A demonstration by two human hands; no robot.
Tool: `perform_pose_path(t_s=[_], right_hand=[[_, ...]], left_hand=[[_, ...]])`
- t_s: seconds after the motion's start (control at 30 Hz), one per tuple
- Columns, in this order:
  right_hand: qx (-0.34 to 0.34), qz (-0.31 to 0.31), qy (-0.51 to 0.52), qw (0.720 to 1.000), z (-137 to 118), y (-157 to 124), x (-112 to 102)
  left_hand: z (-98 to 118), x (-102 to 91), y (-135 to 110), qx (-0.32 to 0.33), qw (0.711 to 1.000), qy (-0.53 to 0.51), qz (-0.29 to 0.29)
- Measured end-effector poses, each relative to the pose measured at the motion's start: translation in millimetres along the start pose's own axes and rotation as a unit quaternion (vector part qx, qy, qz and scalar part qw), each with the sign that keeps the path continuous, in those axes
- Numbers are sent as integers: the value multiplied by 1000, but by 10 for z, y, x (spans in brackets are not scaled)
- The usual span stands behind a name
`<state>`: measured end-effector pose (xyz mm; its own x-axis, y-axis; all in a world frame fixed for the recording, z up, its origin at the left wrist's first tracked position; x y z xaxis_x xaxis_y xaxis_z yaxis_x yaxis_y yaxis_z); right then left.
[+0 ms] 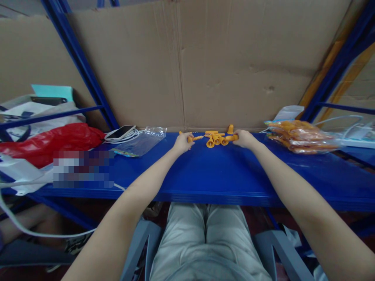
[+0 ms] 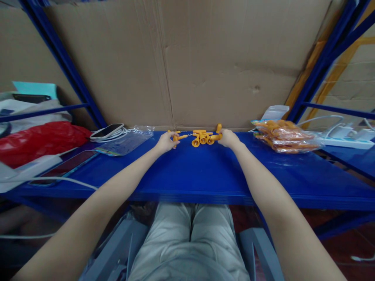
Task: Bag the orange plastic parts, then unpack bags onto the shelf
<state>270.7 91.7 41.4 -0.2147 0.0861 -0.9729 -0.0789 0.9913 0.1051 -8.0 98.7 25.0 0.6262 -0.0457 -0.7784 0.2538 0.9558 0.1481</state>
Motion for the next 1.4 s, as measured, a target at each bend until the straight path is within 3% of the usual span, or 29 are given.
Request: perform_pose_path(t_s=[0.2, 0.37, 0.53, 0.73, 1.4], right_hand=[[-62, 30, 147, 987, -65, -1, -47], [-125, -3, 300, 946, -163, 40, 53], [-165, -14, 376, 912, -248, 52, 84], [-140, -12, 401, 905, -190, 42, 80], [-155, -33, 391, 907, -209, 49, 135]], left_hand=[[26, 1, 11, 24, 1000, 16, 1], [80, -3, 45, 97, 994, 42, 26], [84, 16, 57, 120, 991, 48, 42], [48, 15, 72, 122, 990, 50, 46], [77, -57, 9, 102, 992, 48, 48]])
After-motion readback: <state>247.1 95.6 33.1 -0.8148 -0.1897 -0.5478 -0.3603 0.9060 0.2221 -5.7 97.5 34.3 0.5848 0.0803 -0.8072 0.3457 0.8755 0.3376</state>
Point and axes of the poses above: each hand's wrist, its own y-axis towards the middle knuckle, its own x-axis out of the palm, z = x × y, the point moved 8 cm from there along y, towards the middle knuckle, and after that the axes turned 14 degrees about -z, right-handed, at the moved point
